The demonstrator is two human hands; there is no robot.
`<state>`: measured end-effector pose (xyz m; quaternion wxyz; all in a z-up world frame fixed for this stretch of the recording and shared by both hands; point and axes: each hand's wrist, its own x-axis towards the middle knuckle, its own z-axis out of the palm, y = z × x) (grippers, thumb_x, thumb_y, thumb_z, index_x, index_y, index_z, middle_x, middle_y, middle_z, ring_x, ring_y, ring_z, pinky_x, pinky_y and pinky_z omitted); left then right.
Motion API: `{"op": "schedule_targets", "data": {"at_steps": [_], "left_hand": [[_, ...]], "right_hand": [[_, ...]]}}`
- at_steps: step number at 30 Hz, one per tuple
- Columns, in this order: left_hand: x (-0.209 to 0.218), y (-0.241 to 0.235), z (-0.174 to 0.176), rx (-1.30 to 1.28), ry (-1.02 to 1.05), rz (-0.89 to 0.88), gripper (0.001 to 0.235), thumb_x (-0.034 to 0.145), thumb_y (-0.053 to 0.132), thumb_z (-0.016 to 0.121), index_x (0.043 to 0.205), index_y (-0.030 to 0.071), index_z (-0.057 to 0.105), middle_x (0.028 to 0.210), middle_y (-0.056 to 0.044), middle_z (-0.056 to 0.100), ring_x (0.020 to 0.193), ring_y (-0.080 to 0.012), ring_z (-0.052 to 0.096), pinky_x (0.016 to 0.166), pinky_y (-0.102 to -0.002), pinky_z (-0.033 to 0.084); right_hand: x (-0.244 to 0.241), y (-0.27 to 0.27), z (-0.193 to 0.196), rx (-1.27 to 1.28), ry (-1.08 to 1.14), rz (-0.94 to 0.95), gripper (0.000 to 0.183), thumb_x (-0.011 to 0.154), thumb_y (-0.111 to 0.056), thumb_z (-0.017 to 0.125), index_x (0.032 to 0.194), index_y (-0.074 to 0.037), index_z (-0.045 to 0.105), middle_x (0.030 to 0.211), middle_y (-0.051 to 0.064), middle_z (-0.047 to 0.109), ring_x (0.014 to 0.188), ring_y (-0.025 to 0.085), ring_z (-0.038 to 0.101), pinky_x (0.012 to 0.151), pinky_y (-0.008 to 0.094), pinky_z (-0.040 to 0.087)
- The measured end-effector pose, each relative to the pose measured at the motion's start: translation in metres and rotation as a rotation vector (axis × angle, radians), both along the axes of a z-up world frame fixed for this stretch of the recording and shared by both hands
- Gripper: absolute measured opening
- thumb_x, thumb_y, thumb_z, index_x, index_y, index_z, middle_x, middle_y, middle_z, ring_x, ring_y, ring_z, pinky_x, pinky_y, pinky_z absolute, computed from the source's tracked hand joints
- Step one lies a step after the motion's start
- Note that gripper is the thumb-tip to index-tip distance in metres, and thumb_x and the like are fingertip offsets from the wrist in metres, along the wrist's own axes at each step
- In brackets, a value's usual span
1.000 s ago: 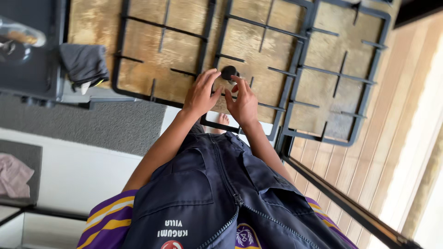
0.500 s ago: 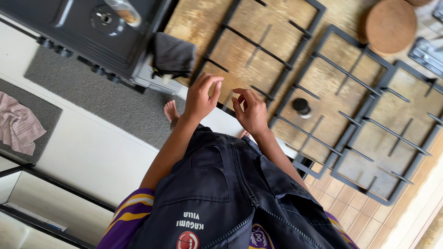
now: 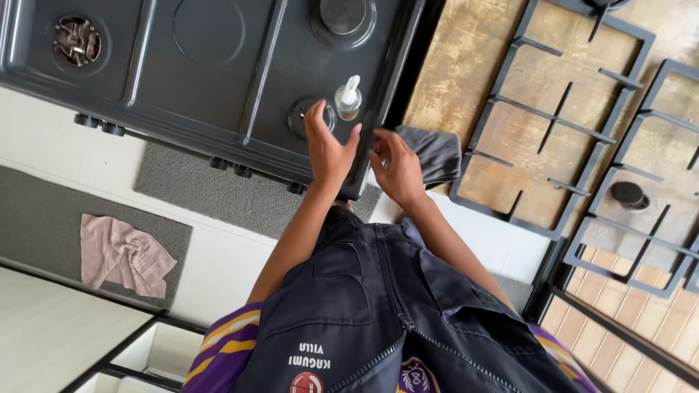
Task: The person wipes the surface of a gas stove using a paper towel and a cloth, then sprays liquid from a bottle onto the surface and continues wiping it.
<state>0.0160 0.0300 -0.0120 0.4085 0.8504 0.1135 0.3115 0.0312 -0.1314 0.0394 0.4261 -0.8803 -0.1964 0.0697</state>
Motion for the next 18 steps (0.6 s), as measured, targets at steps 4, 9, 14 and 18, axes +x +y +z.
{"op": "schedule_targets", "data": {"at_steps": [4,9,14,18], "left_hand": [[0.03,0.024,-0.026,-0.076,0.165,-0.166,0.08,0.083,0.018,0.086,0.146,0.002,0.039,0.145,-0.022,0.048,0.135,-0.0418,0.049,0.109,-0.048,0.047],[0.044,0.039,-0.036,-0.335,0.25,-0.213,0.057,0.089,0.016,0.08,0.138,0.007,0.053,0.132,-0.016,0.068,0.122,-0.0374,0.068,0.097,-0.042,0.056],[0.044,0.093,-0.039,-0.371,0.194,0.045,0.059,0.091,0.021,0.083,0.138,0.004,0.052,0.128,-0.016,0.067,0.116,-0.0319,0.072,0.093,-0.04,0.061],[0.047,0.143,-0.041,-0.363,0.258,0.186,0.057,0.092,0.019,0.081,0.14,0.005,0.054,0.136,-0.015,0.065,0.122,-0.0297,0.068,0.088,-0.039,0.064]], "right_hand": [[0.029,0.042,-0.037,-0.006,-0.082,-0.015,0.074,0.083,0.005,0.064,0.152,-0.001,0.039,0.13,0.023,0.062,0.104,0.032,0.07,0.088,0.039,0.059],[0.052,0.069,-0.058,-0.013,0.096,-0.06,0.075,0.083,0.007,0.058,0.154,-0.004,0.039,0.142,0.025,0.059,0.113,0.031,0.072,0.084,0.038,0.061],[0.061,0.077,-0.05,-0.069,0.137,-0.064,0.068,0.087,0.002,0.066,0.15,-0.004,0.041,0.137,0.022,0.059,0.111,0.029,0.072,0.077,0.035,0.062],[0.076,0.093,-0.045,-0.079,0.17,-0.026,0.06,0.09,0.0,0.068,0.145,-0.004,0.045,0.134,0.02,0.06,0.109,0.028,0.072,0.077,0.034,0.061]]}}
